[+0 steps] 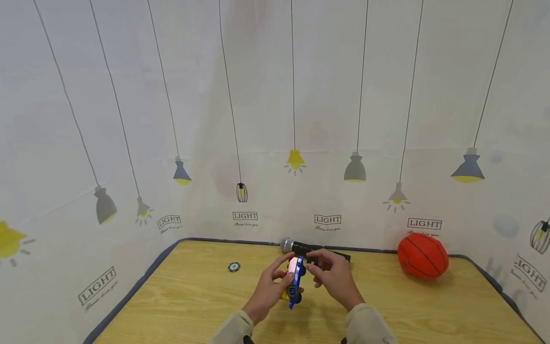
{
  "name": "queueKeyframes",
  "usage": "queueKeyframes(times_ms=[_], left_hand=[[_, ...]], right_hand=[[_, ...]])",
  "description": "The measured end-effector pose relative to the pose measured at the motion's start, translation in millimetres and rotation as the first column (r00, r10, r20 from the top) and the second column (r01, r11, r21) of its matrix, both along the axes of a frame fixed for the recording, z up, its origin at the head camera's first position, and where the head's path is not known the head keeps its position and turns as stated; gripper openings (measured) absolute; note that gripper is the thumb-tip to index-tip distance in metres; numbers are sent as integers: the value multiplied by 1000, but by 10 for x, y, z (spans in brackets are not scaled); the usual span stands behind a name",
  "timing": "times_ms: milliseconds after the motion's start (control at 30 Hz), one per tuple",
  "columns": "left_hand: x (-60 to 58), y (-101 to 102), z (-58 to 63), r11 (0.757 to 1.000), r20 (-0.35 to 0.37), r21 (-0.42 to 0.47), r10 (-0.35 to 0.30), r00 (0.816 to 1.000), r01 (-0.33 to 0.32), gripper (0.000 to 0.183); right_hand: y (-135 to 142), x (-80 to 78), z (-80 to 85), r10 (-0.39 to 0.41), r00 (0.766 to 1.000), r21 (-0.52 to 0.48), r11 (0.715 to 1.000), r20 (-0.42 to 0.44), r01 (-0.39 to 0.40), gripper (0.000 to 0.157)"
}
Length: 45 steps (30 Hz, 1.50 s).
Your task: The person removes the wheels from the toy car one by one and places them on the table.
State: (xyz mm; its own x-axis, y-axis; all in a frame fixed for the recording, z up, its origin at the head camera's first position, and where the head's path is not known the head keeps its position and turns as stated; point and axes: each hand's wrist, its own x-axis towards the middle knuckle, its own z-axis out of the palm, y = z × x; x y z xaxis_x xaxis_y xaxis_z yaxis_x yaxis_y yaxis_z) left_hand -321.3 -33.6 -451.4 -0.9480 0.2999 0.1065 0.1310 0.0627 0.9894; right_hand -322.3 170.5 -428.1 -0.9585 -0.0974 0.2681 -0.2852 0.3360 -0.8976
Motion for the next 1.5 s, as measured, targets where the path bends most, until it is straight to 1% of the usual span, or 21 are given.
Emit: queueKeyframes(times_ms=[133, 333, 500, 633, 800, 900, 1000, 1133, 1233, 1333, 1500], left_hand=[[1, -12, -6, 999, 20, 31, -7, 1000, 6, 47], [13, -22, -7, 995, 59, 95, -14, 998, 8, 46], [24, -25, -1, 992, 78, 124, -26, 997, 16, 46], [42, -25, 8, 992, 90, 125, -37, 995, 25, 46], [62, -26, 12, 993, 91, 118, -30, 995, 20, 45], [60, -24, 5, 994, 88, 107, -15, 996, 5, 45], [56, -16, -5, 998, 70, 65, 21, 997, -26, 45], [44, -16, -28, 998, 47, 27, 60, 997, -61, 45], [33, -22, -40, 998, 50, 38, 57, 997, -59, 44], [23, -25, -47, 998, 55, 46, 50, 997, -53, 45], [15, -27, -65, 997, 61, 53, 52, 997, -55, 46]], right_hand=[[101, -17, -4, 12, 1000, 20, 1000, 28, -12, 34], [197, -14, 12, -4, 996, 44, 999, 91, 0, 38], [267, -5, 11, -12, 989, 56, 998, 146, 4, 41], [371, -17, -50, 7, 985, 57, 998, 171, -17, 40], [492, -37, -172, 8, 978, 76, 997, 208, -24, 26], [533, -46, -237, -24, 974, 116, 993, 224, -2, 22], [552, -51, -269, -61, 967, 163, 986, 246, 21, 22], [569, -74, -287, -82, 947, 214, 977, 310, 15, 23], [594, -88, -314, -83, 937, 243, 970, 339, -2, 23], [615, -103, -355, -94, 936, 272, 962, 340, -2, 23], [619, -132, -407, -140, 930, 313, 949, 339, 29, 23]])
